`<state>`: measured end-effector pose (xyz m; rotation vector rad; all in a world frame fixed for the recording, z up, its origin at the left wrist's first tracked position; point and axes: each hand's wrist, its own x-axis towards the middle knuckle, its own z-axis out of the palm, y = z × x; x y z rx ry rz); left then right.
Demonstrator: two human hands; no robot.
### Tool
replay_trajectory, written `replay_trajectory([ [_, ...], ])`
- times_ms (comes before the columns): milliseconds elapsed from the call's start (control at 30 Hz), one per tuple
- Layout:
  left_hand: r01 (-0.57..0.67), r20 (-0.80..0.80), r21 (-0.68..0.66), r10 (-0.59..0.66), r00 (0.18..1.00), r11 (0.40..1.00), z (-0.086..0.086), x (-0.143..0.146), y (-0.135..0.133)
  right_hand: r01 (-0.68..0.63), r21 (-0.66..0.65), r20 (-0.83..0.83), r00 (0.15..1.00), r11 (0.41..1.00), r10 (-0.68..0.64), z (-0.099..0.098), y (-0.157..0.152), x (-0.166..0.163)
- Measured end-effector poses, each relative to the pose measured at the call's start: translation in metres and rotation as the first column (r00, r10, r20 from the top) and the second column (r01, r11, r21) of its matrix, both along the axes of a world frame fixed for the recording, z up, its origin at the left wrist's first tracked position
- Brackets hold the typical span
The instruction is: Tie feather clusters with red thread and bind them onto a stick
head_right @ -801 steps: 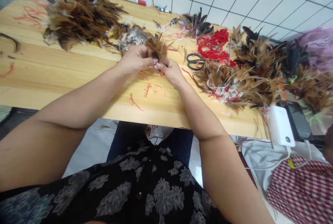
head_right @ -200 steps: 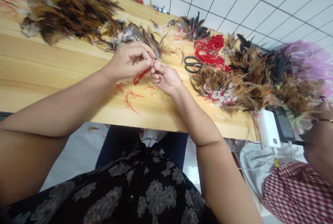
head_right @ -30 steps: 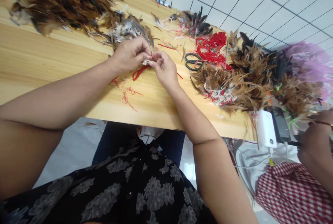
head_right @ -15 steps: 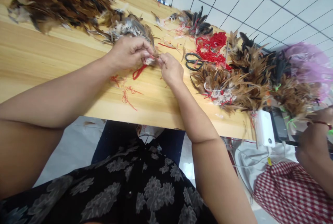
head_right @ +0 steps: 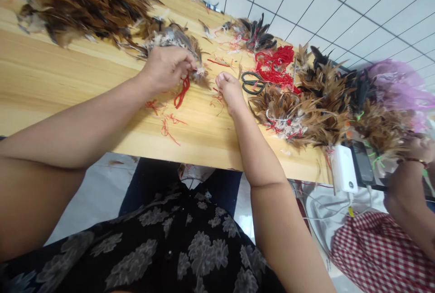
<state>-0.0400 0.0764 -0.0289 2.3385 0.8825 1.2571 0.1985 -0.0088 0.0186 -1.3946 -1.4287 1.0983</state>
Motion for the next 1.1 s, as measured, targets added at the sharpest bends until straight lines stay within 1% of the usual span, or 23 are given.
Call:
replay_trajectory([
  [67, -0.02, 0.055, -0.001, 0.02, 0.998, 1.0, -0.002, -0.001, 0.005, -0.031, -0.101, -0.158, 0.987, 0.994, 0.015, 0.011, -0.007, -0.003],
  [133, -0.044, 0.083, -0.009, 0.044, 0.996, 0.999, -0.002, -0.001, 0.006, -0.05, -0.171, -0.242, 0.97, 0.984, 0.007, 0.019, -0.013, -0.005],
  [233, -0.053, 0.094, -0.089, 0.061, 0.994, 0.995, 0.002, -0.002, 0.0, -0.056, -0.229, -0.289, 0.957, 0.972, -0.013, 0.025, -0.016, -0.006],
  [333, 0.006, 0.153, -0.247, 0.033, 0.988, 0.969, 0.006, 0.002, -0.016, -0.065, -0.25, -0.289, 0.957, 0.966, -0.01, 0.025, -0.016, -0.006],
  [400, 0.105, 0.223, -0.36, -0.024, 0.975, 0.927, 0.01, 0.007, -0.028, -0.067, -0.251, -0.293, 0.956, 0.966, -0.01, 0.024, -0.015, -0.006],
  [500, 0.266, 0.357, -0.486, -0.089, 0.93, 0.832, 0.016, 0.014, -0.04, -0.053, -0.253, -0.32, 0.947, 0.966, -0.032, 0.025, -0.016, -0.007],
  [600, 0.36, 0.471, -0.52, -0.091, 0.877, 0.774, 0.024, 0.017, -0.046, -0.046, -0.244, -0.353, 0.935, 0.969, -0.044, 0.026, -0.017, -0.01],
  [700, 0.449, 0.568, -0.538, -0.087, 0.818, 0.713, 0.033, 0.017, -0.05, -0.062, -0.213, -0.376, 0.926, 0.975, -0.024, 0.024, -0.018, -0.014],
  [767, 0.52, 0.623, -0.542, -0.1, 0.776, 0.66, 0.036, 0.017, -0.052, -0.066, -0.183, -0.38, 0.925, 0.981, -0.009, 0.022, -0.018, -0.016],
  [800, 0.541, 0.634, -0.538, -0.113, 0.765, 0.646, 0.037, 0.017, -0.053, -0.065, -0.165, -0.38, 0.925, 0.984, -0.003, 0.021, -0.019, -0.017],
  [833, 0.544, 0.631, -0.531, -0.125, 0.765, 0.65, 0.036, 0.018, -0.052, -0.063, -0.145, -0.381, 0.925, 0.987, 0.003, 0.02, -0.019, -0.018],
  [867, 0.532, 0.619, -0.524, -0.132, 0.775, 0.666, 0.034, 0.02, -0.051, -0.066, -0.122, -0.387, 0.922, 0.99, 0.014, 0.02, -0.02, -0.018],
  [1000, 0.434, 0.546, -0.45, -0.144, 0.825, 0.78, 0.022, 0.029, -0.042, -0.103, -0.012, -0.426, 0.9, 0.995, 0.088, 0.02, -0.023, -0.02],
  [1067, 0.416, 0.539, -0.408, -0.153, 0.828, 0.812, 0.019, 0.032, -0.039, -0.099, 0.021, -0.411, 0.906, 0.995, 0.099, 0.019, -0.022, -0.02],
  [1100, 0.408, 0.549, -0.394, -0.145, 0.823, 0.824, 0.02, 0.033, -0.039, -0.087, 0.035, -0.396, 0.914, 0.996, 0.094, 0.019, -0.021, -0.018],
])
